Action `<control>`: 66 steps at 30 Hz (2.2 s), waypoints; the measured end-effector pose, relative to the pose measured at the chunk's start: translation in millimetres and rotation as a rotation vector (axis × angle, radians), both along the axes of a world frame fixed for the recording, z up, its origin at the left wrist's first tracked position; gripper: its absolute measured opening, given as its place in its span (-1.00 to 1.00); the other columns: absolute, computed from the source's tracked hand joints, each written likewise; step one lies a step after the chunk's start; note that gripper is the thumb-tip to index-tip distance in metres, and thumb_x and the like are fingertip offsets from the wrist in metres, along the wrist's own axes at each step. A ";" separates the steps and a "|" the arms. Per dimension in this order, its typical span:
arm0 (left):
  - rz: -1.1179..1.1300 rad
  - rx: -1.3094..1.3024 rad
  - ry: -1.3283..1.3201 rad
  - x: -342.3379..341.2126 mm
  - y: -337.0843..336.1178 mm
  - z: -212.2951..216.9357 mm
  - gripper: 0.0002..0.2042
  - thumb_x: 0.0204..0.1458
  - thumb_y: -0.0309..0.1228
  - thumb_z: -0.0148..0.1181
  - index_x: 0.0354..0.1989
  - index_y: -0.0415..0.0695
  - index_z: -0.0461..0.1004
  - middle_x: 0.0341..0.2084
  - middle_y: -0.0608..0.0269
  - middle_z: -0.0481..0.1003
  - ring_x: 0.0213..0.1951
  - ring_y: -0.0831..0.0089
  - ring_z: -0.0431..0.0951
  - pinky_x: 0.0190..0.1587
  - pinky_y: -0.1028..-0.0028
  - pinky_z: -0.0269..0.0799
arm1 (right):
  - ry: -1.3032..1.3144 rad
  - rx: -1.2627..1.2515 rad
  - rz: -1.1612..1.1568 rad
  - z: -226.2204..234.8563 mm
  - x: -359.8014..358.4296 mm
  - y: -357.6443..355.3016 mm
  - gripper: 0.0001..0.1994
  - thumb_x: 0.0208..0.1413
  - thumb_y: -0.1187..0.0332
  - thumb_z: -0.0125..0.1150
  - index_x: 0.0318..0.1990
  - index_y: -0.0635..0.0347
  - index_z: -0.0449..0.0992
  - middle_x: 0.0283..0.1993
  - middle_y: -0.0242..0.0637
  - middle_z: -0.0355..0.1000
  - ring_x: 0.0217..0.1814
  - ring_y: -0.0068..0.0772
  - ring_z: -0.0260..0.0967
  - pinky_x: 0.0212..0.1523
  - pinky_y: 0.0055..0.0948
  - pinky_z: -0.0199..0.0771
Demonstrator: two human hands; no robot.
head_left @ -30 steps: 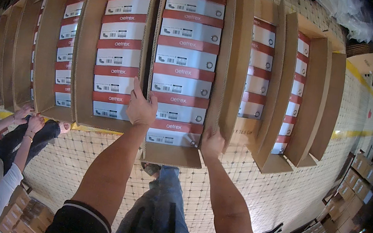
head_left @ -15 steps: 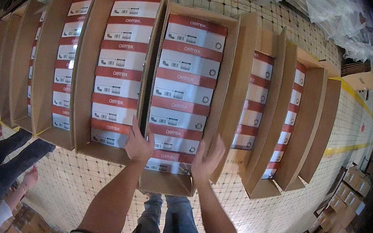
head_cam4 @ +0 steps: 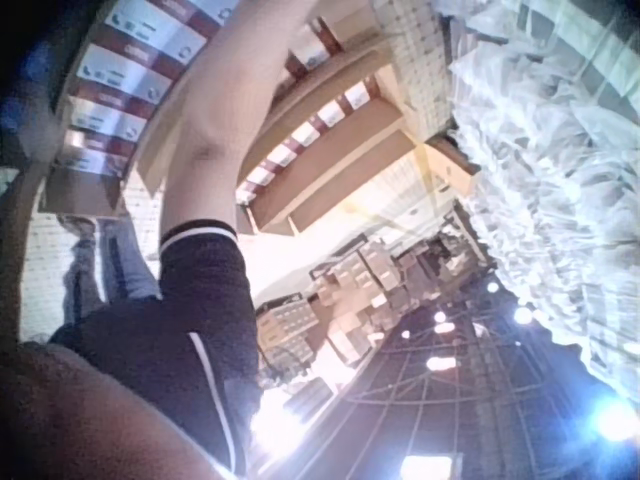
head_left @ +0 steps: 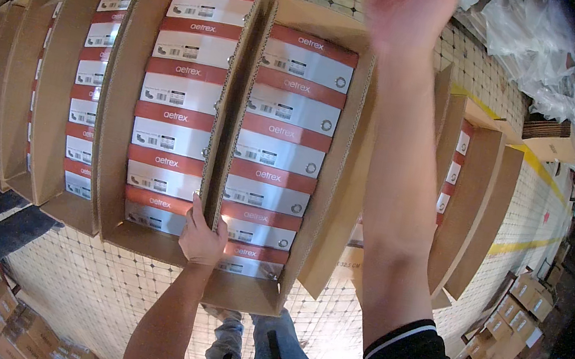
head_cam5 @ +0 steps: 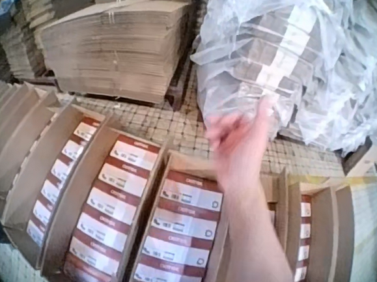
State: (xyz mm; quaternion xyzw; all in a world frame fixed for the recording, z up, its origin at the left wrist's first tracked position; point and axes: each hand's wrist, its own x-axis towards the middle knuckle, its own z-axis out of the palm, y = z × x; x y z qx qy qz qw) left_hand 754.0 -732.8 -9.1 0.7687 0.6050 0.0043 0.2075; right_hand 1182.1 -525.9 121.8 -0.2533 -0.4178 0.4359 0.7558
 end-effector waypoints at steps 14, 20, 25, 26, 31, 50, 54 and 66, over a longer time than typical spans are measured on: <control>-0.024 0.197 -0.018 -1.7 -4.5 0.4 -0.26 0.06 -0.14 0.13 0.42 0.03 -0.01 -0.15 -0.04 0.45 -0.28 -0.06 0.56 -0.27 0.05 0.50 | -0.644 -1.439 0.251 -30.6 -340.9 -572.7 -0.69 0.26 0.11 0.06 -0.16 0.18 0.53 -0.23 -0.11 0.52 -0.21 -0.10 0.51 -0.14 -0.21 0.50; -0.052 0.218 -0.034 6.2 -27.4 18.3 -0.36 0.09 -0.19 0.10 0.35 -0.09 0.11 0.08 -0.14 0.38 0.02 -0.10 0.44 0.01 0.02 0.38 | -0.815 -1.491 -0.347 -52.1 -308.4 -650.2 -0.77 0.23 0.27 0.09 -0.18 0.26 0.53 -0.20 -0.02 0.49 -0.16 0.01 0.47 -0.15 -0.17 0.48; -0.335 0.063 -0.409 35.7 -156.2 55.3 -0.57 0.11 -0.29 0.12 0.11 -0.28 0.37 0.12 -0.16 0.33 0.07 -0.09 0.38 0.10 0.03 0.29 | -1.026 -1.294 -0.496 -119.1 -212.6 -576.7 -0.69 0.19 0.22 0.13 -0.05 0.27 0.47 -0.01 0.10 0.41 0.05 0.14 0.36 0.05 -0.06 0.37; -0.439 -0.156 -0.422 43.0 -189.1 62.4 -0.61 0.11 -0.32 0.12 0.09 -0.21 0.40 0.18 -0.15 0.29 0.10 -0.09 0.37 0.12 0.04 0.31 | -1.128 -1.249 -0.499 -137.9 -193.3 -553.1 -0.67 0.19 0.19 0.11 -0.03 0.24 0.47 0.03 0.10 0.37 0.08 0.14 0.34 0.06 -0.06 0.38; -0.554 -0.228 -0.267 94.3 -283.6 63.6 -0.42 0.04 -0.44 0.14 0.31 -0.07 0.23 0.32 -0.25 0.06 0.24 -0.22 0.20 0.26 0.06 0.20 | -1.394 -1.306 -0.086 -195.3 -144.8 -526.1 -0.52 0.16 0.02 0.11 0.08 0.20 0.38 0.05 0.02 0.32 0.14 0.09 0.27 0.15 -0.04 0.30; -0.547 -0.380 0.292 74.0 -273.7 18.7 -0.71 0.00 -0.36 0.20 -0.08 -0.14 0.44 -0.12 -0.09 0.45 -0.16 0.02 0.59 -0.18 0.16 0.57 | -1.356 -1.318 -0.023 -68.1 -147.1 -645.2 -0.43 0.03 0.22 0.30 0.21 0.17 0.33 -0.13 -0.07 0.38 -0.08 -0.06 0.41 -0.11 -0.17 0.48; -0.588 -0.402 0.345 77.4 -260.7 3.3 -0.65 -0.02 -0.30 0.29 -0.06 -0.14 0.48 -0.33 -0.07 0.53 -0.19 0.05 0.60 -0.11 0.16 0.56 | -1.590 -1.331 0.207 -81.9 -135.6 -630.8 -0.54 0.08 0.22 0.23 0.12 0.16 0.39 -0.17 -0.09 0.41 -0.14 -0.06 0.46 -0.20 -0.15 0.56; -0.774 0.216 -0.204 228.9 -42.7 231.0 -0.62 0.20 -0.08 0.07 -0.31 -0.22 0.42 -0.38 -0.12 0.48 -0.22 -0.04 0.51 -0.12 0.10 0.40 | -1.733 -0.759 -0.191 111.1 71.3 -471.8 -0.70 0.18 0.06 0.10 -0.15 0.08 0.50 -0.25 -0.14 0.49 -0.17 -0.05 0.50 -0.23 -0.09 0.51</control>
